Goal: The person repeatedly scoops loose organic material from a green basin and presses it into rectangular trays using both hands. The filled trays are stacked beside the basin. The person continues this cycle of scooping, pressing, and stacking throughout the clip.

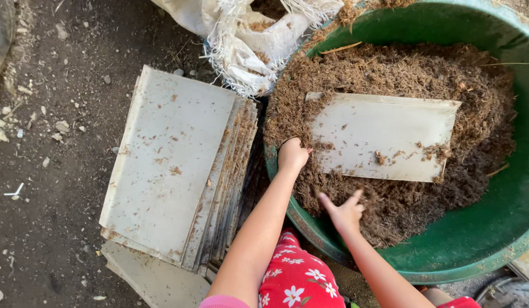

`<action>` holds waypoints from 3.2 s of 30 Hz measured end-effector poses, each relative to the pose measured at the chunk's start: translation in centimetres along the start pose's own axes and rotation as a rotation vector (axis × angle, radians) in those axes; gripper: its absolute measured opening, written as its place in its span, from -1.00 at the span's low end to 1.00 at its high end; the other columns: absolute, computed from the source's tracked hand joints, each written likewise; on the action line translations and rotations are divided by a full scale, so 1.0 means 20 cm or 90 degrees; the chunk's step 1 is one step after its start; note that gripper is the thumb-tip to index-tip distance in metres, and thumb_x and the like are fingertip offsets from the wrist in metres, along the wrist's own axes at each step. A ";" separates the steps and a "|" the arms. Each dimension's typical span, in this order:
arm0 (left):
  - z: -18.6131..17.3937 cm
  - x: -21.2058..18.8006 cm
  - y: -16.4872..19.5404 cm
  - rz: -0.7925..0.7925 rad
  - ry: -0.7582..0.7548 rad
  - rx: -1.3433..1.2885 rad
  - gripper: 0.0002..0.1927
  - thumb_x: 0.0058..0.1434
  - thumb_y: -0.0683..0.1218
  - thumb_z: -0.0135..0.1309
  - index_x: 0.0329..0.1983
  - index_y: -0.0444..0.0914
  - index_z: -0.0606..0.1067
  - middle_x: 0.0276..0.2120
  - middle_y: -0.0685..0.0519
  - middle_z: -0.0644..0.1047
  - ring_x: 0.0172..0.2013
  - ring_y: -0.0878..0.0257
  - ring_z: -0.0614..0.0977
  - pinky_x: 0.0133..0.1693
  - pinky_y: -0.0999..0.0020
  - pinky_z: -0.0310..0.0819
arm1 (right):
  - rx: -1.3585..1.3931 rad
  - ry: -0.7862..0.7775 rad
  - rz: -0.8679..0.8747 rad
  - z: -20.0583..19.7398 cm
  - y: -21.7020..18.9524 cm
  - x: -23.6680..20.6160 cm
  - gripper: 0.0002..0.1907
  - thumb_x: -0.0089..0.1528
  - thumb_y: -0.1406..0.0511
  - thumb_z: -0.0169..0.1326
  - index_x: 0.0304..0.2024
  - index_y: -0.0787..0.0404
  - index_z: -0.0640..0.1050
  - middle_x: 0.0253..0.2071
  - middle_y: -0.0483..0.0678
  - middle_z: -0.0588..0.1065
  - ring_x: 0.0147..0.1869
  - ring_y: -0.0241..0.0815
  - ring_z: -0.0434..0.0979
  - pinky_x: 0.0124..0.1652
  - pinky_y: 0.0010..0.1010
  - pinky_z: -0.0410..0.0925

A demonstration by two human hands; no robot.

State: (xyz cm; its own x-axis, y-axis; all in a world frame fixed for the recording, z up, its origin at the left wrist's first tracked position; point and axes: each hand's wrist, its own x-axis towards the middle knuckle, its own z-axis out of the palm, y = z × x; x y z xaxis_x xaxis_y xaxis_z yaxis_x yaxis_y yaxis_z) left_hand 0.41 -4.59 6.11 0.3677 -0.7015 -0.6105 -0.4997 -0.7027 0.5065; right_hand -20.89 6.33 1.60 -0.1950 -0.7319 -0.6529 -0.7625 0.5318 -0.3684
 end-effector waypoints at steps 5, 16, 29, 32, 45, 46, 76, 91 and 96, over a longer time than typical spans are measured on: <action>0.03 0.01 -0.01 -0.009 -0.003 -0.007 -0.64 0.26 0.03 0.22 -0.35 -0.38 0.47 -0.34 -0.24 0.58 -0.31 -0.14 0.61 -0.25 -0.04 0.47 | -0.103 -0.044 -0.032 0.03 -0.22 -0.15 0.36 -0.07 -0.20 0.33 0.47 0.29 -0.09 0.26 0.48 0.17 0.24 0.43 0.38 0.18 0.04 0.36; 0.07 0.00 -0.04 0.044 0.003 -0.088 -0.72 0.30 -0.09 0.17 -0.36 -0.41 0.43 -0.33 -0.23 0.57 -0.26 -0.16 0.63 -0.22 -0.02 0.47 | 0.045 0.021 -0.421 -0.33 -0.27 -0.04 -0.07 -0.04 0.24 0.36 0.33 0.21 0.27 0.29 0.16 0.29 0.39 0.18 0.34 0.30 -0.08 0.27; 0.10 -0.24 -0.09 0.090 0.028 0.119 -0.81 0.37 -0.26 -0.07 0.00 -0.44 0.43 -0.01 -0.30 0.53 -0.03 -0.11 0.63 -0.05 0.11 0.57 | -0.395 0.165 -0.794 -0.18 -0.76 0.38 -0.34 0.25 0.02 0.12 0.42 -0.30 0.31 0.60 0.05 0.01 0.64 0.23 -0.12 0.29 0.56 -0.04; 0.09 -0.23 -0.08 0.079 0.003 0.137 -0.77 0.36 -0.26 -0.09 0.04 -0.45 0.41 0.01 -0.30 0.51 -0.04 -0.10 0.63 -0.05 0.14 0.58 | -0.383 0.189 -0.789 -0.26 -1.01 0.59 -0.35 0.31 0.12 0.10 0.47 -0.21 0.30 0.57 0.07 0.05 0.63 0.21 -0.10 0.31 0.54 -0.08; 0.08 -0.25 -0.08 0.100 0.019 0.187 -0.74 0.27 -0.26 0.04 0.03 -0.40 0.42 0.03 -0.27 0.51 -0.05 -0.11 0.63 -0.08 0.12 0.59 | -0.324 0.221 -0.715 -0.34 -0.77 0.44 -0.57 0.37 0.24 0.00 0.31 -0.02 0.41 0.44 0.03 0.24 0.53 0.08 0.11 0.41 0.22 -0.06; 0.07 -0.25 -0.08 0.099 0.015 0.186 -0.72 0.26 -0.27 0.05 0.03 -0.41 0.41 0.04 -0.27 0.50 -0.05 -0.11 0.63 -0.09 0.13 0.60 | -0.292 0.213 -0.596 -0.44 -0.78 0.50 -0.58 0.46 0.33 -0.06 0.36 -0.09 0.40 0.47 -0.06 0.27 0.57 0.04 0.11 0.46 0.11 -0.03; -0.10 -0.28 0.12 0.166 0.115 -0.025 -0.43 0.32 -0.03 0.05 0.36 -0.33 0.31 0.01 -0.15 0.58 -0.06 0.00 0.64 -0.06 0.08 0.49 | 0.085 0.413 -0.065 -0.61 -0.02 0.65 -0.34 0.52 0.14 -0.14 0.59 -0.01 -0.05 0.61 0.21 -0.21 0.67 0.16 -0.41 0.37 0.35 -0.54; 0.00 -0.11 0.05 0.041 0.114 -0.071 -0.62 0.24 -0.08 0.17 0.11 -0.26 0.50 -0.16 -0.02 0.66 -0.22 0.13 0.69 -0.14 0.23 0.53 | -0.138 0.315 -0.180 -1.11 -0.41 0.94 -0.40 0.47 0.08 -0.21 0.55 -0.17 0.04 0.63 0.02 -0.21 0.68 0.06 -0.33 0.39 0.42 -0.48; 0.10 -0.06 0.02 0.057 0.090 -0.340 -0.73 0.37 -0.09 0.05 0.03 -0.34 0.53 -0.17 -0.06 0.67 -0.20 0.15 0.64 -0.11 0.26 0.49 | -0.124 0.392 -0.256 -1.01 0.04 0.89 -0.36 0.45 0.12 -0.19 0.57 0.00 0.08 0.58 0.21 0.01 0.68 0.18 -0.19 0.42 0.38 -0.35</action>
State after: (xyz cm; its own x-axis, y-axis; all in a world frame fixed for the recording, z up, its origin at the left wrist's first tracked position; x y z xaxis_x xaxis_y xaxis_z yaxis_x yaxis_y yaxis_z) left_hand -1.84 -3.76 5.73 0.4627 -0.7440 -0.4821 -0.0806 -0.5768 0.8129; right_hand -37.47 -14.81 3.12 -0.1442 -0.9894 0.0151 -0.9315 0.1306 -0.3394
